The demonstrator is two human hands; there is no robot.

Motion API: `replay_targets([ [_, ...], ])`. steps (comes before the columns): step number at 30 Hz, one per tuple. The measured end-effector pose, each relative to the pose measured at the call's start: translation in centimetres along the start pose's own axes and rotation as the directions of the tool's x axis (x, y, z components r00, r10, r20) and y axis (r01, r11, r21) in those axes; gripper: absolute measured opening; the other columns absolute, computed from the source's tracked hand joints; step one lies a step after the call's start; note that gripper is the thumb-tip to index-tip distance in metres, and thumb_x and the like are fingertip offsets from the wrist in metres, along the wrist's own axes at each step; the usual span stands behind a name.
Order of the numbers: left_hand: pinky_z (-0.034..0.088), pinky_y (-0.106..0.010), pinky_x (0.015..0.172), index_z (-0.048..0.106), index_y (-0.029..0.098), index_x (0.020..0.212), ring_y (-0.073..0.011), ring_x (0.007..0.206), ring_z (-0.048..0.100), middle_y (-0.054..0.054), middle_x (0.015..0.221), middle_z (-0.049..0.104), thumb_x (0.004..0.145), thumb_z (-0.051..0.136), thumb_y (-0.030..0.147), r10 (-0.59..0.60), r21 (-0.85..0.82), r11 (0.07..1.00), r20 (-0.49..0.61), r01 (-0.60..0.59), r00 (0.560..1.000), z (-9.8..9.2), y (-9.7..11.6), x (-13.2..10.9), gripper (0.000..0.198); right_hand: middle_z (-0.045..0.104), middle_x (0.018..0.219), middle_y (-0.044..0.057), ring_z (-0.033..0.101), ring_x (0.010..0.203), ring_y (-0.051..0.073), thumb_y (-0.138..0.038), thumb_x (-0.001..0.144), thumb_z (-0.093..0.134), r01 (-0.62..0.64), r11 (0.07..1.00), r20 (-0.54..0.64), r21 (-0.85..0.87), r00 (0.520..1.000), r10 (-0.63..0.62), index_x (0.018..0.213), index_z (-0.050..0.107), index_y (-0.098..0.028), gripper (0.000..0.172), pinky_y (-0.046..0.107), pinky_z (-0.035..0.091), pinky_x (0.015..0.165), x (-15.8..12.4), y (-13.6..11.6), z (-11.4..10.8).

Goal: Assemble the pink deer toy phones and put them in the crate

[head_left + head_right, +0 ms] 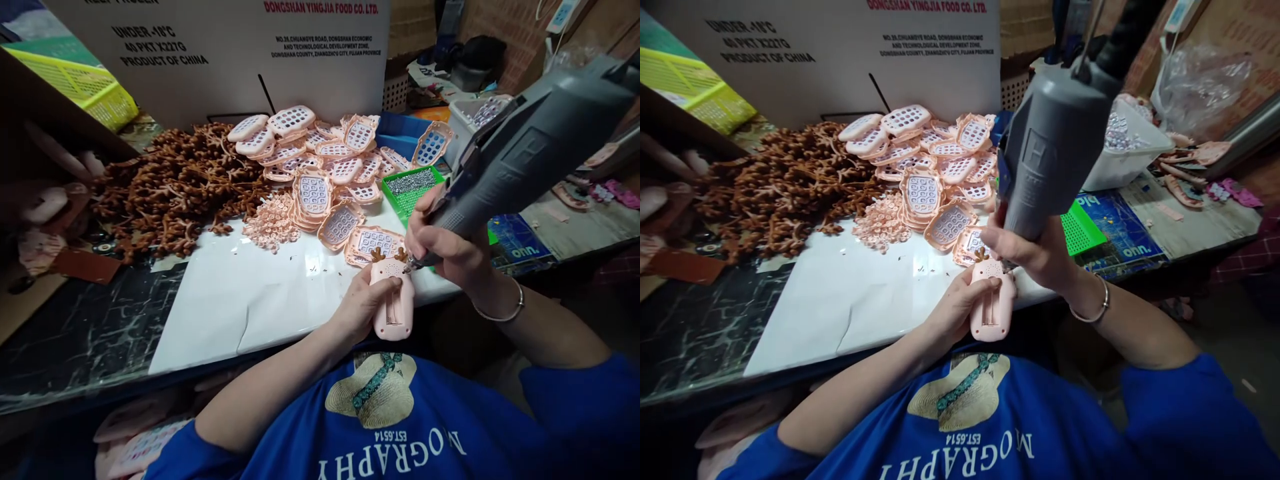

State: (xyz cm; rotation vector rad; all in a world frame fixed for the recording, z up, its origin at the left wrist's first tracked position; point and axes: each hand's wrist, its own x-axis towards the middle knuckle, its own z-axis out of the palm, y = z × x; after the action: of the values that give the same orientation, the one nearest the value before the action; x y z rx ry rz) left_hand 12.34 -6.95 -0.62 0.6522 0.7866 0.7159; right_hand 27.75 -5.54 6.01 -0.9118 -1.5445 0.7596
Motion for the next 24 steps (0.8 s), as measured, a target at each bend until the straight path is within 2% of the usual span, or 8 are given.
replay_targets([
  [2,0.049,-0.026,0.069,0.060,0.016,0.102,-0.0147,0.071,0.063,-0.002,0.085,0.069,0.066,0.082,0.030,-0.023,0.011,1.000,0.000,0.023,1.000,0.0,0.1,0.0,0.045,0.050,0.064,-0.006,0.049,0.043,0.012,-0.046,0.079,0.073,0.088,0.986,-0.126,0.140,0.990,-0.070,0.094,0.055,-0.028,0.030,0.031,0.047,0.044,1.4,-0.3,-1.0],
  [3,0.049,-0.026,0.069,0.060,0.016,0.102,-0.0143,0.071,0.063,-0.001,0.084,0.068,0.066,0.082,0.029,-0.037,0.021,0.999,0.001,0.037,0.999,-0.1,0.2,0.0,0.045,0.049,0.063,-0.007,0.049,0.043,0.012,-0.042,0.076,0.077,0.169,0.974,-0.224,0.152,0.965,-0.133,0.093,0.057,-0.028,0.029,0.031,0.046,0.044,2.2,-0.2,-1.8],
  [5,0.049,-0.025,0.067,0.059,0.016,0.103,-0.0136,0.070,0.062,-0.001,0.083,0.068,0.068,0.082,0.029,-0.065,0.043,0.997,0.017,0.064,0.998,-0.3,0.3,0.0,0.043,0.050,0.061,-0.008,0.053,0.044,0.011,-0.036,0.074,0.078,0.320,0.947,-0.423,0.037,0.863,-0.275,0.089,0.061,-0.027,0.025,0.029,0.047,0.046,3.9,1.1,-3.9],
  [6,0.049,-0.025,0.067,0.059,0.016,0.103,-0.0133,0.069,0.062,-0.001,0.083,0.068,0.069,0.081,0.029,-0.076,0.050,0.996,0.029,0.075,0.997,-0.4,0.4,0.0,0.043,0.052,0.062,-0.008,0.055,0.045,0.010,-0.035,0.075,0.077,0.330,0.943,-0.498,-0.038,0.812,-0.304,0.088,0.061,-0.027,0.023,0.028,0.047,0.047,4.7,2.2,-5.0],
  [8,0.049,-0.024,0.066,0.058,0.017,0.104,-0.0129,0.069,0.062,-0.001,0.084,0.068,0.072,0.079,0.028,-0.092,0.053,0.995,0.054,0.089,0.994,-0.7,0.5,-0.1,0.041,0.055,0.063,-0.009,0.055,0.043,0.009,-0.034,0.073,0.078,0.243,0.963,-0.576,-0.116,0.774,-0.264,0.088,0.060,-0.026,0.024,0.027,0.044,0.043,5.9,4.7,-7.2],
  [11,0.049,-0.023,0.067,0.057,0.018,0.106,-0.0121,0.070,0.062,-0.001,0.086,0.067,0.074,0.077,0.027,-0.098,0.054,0.994,0.092,0.093,0.991,-1.0,0.6,-0.1,0.039,0.052,0.062,-0.009,0.051,0.040,0.010,-0.039,0.074,0.076,0.133,0.970,-0.622,-0.203,0.747,-0.233,0.090,0.055,-0.027,0.028,0.028,0.043,0.040,6.7,8.3,-9.6],
  [13,0.050,-0.023,0.069,0.058,0.018,0.107,-0.0121,0.071,0.062,-0.001,0.087,0.067,0.075,0.076,0.026,-0.096,0.054,0.994,0.117,0.090,0.989,-1.1,0.6,-0.1,0.037,0.051,0.063,-0.009,0.051,0.040,0.010,-0.041,0.076,0.073,0.112,0.963,-0.627,-0.245,0.739,-0.245,0.092,0.053,-0.028,0.029,0.029,0.044,0.041,6.7,9.6,-10.1],
  [24,0.050,-0.024,0.070,0.059,0.018,0.107,-0.0128,0.073,0.062,-0.001,0.089,0.066,0.075,0.073,0.021,-0.105,0.045,0.994,0.133,0.100,0.986,-1.5,0.4,0.0,0.035,0.054,0.060,-0.010,0.052,0.041,0.009,-0.046,0.073,0.074,0.117,0.978,-0.608,-0.173,0.769,-0.199,0.094,0.055,-0.025,0.035,0.026,0.046,0.044,6.6,10.6,-9.3],
])
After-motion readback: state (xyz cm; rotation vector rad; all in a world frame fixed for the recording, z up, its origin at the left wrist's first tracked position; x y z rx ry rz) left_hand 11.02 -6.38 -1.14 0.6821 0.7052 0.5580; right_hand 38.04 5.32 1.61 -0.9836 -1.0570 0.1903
